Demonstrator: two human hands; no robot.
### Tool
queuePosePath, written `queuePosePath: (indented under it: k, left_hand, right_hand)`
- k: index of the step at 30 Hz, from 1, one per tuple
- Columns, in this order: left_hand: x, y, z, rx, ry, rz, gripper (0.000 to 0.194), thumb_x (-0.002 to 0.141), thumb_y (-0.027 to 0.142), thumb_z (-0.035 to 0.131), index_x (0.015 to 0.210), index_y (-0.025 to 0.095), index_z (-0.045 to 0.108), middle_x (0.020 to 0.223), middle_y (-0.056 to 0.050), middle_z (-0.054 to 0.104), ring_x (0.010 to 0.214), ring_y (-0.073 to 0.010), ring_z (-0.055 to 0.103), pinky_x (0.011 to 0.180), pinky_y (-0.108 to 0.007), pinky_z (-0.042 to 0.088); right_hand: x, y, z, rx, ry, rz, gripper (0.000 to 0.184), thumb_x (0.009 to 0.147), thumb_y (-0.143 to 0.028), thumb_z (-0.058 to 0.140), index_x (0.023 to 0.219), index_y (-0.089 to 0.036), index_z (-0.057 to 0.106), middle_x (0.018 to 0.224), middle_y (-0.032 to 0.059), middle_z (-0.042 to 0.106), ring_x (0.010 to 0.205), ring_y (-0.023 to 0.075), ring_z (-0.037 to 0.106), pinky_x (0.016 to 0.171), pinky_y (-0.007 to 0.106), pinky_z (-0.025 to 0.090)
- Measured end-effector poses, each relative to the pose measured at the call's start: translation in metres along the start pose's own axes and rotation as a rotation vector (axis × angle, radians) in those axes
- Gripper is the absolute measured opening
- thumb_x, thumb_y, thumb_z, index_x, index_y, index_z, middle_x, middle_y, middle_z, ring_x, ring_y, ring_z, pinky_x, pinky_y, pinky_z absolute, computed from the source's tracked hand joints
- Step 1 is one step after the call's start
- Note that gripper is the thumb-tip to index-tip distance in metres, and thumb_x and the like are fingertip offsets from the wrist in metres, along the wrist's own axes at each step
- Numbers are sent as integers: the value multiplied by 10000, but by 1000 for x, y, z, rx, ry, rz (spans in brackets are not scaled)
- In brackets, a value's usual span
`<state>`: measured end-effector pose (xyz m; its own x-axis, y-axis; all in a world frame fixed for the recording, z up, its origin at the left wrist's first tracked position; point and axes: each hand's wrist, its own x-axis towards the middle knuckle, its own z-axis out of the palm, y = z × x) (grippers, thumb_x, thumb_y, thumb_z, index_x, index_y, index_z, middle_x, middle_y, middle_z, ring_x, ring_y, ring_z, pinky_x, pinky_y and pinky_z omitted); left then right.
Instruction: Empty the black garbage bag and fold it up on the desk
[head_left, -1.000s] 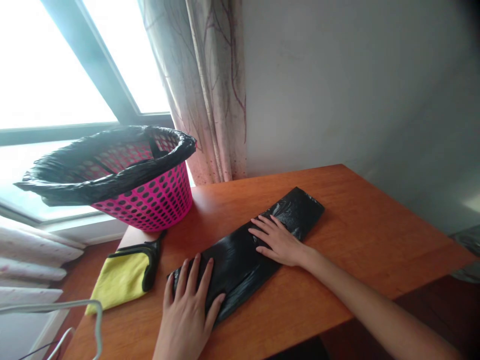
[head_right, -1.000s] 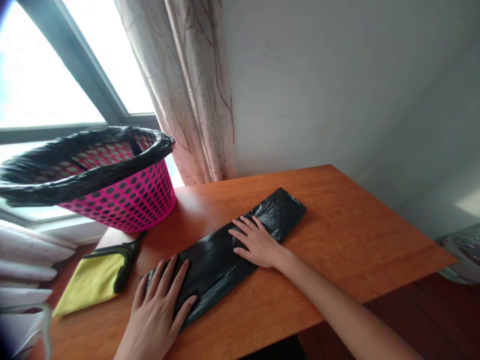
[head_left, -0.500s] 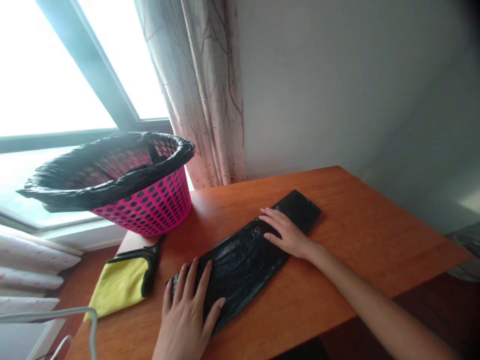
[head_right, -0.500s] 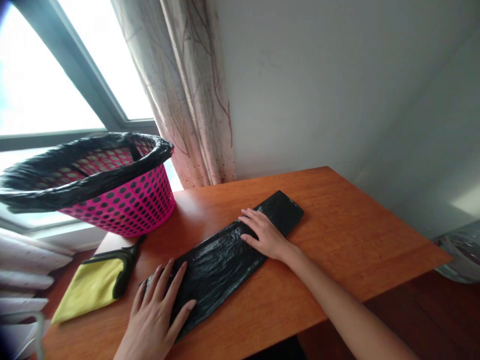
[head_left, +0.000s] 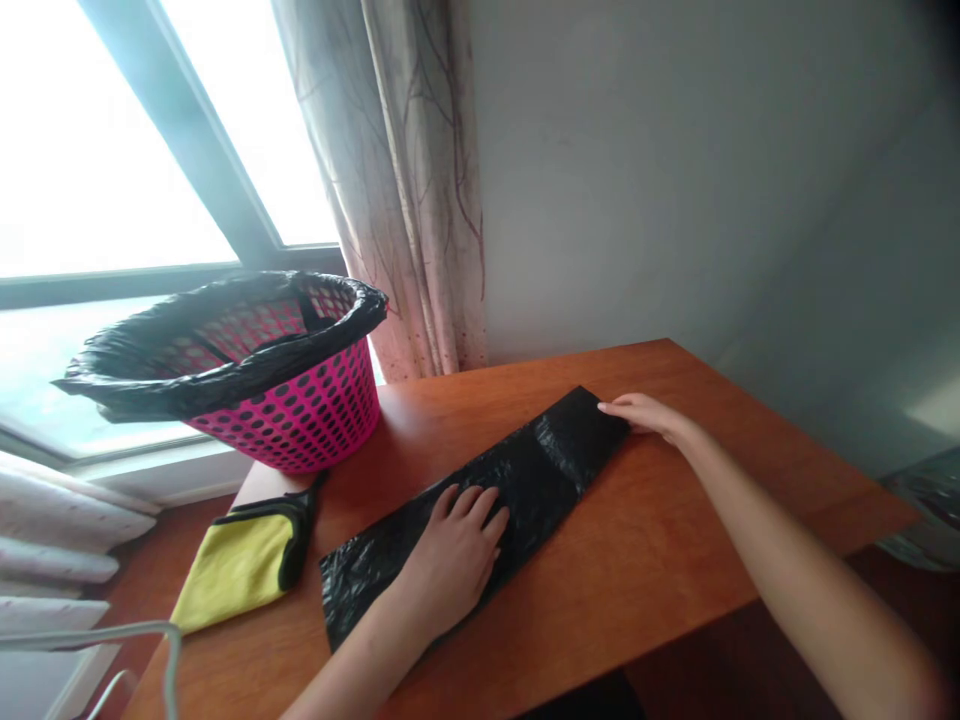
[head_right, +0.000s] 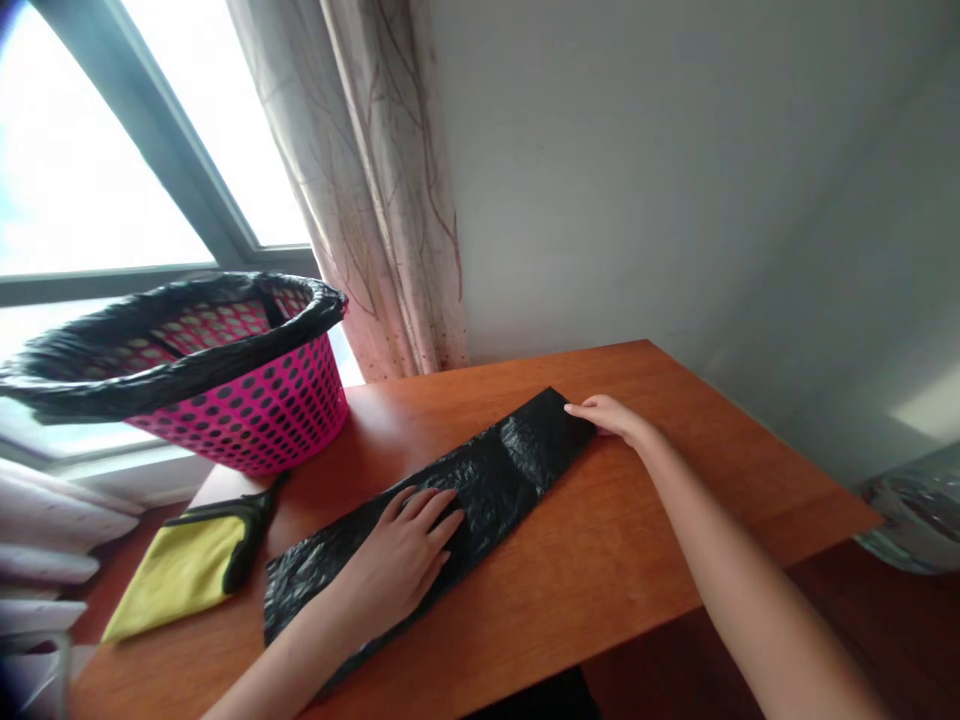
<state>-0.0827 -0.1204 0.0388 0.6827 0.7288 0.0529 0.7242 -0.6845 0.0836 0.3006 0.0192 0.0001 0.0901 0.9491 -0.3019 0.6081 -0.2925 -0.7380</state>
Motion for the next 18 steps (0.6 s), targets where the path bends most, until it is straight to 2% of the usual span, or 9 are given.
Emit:
queuePosePath:
  k: [5,9,12,14,18]
  left_hand:
    - [6,-1,5,-18,-47,5,409,922,234,452,1324,244,528,1352,-92,555,1258,-252,487,1068,-422,362]
    - [2,-1,9,-23,-41,-7,409,924,238,446,1326,249,522,1396,-87,522,1273,-260,473,1070,-431,356]
    - [2,0,12,-18,-34,-22,415,925,241,445,1334,234,515,1406,-93,514,1265,-270,475,1058,-438,366]
    - [4,2,14,-8,-28,-34,417,928,251,445,1339,221,512,1405,-104,512,1254,-278,478,1034,-439,386]
    - [11,8,18,36,-9,-87,436,919,310,487,1339,198,513,1391,-143,508,1225,-306,486,960,-450,429]
  right_hand:
    - [2,-18,1,26,-150,74,441,723,-600,666,827,-175,714,932,78,748,844,208,660,628,261,454]
    - [4,-25,1,155,-216,47,400,733,-523,683,936,-181,718,1027,94,746,913,224,680,694,280,498]
    - [1,-34,1,291,-261,-45,405,724,-438,706,1039,-185,684,1093,94,729,962,229,677,763,305,519]
    - [-1,-46,0,322,-230,-164,417,701,-376,725,1061,-177,661,1078,85,727,966,225,671,820,322,517]
    - [-10,-88,-2,226,-29,-394,424,690,-313,717,1068,-138,637,987,64,724,890,210,658,823,318,509]
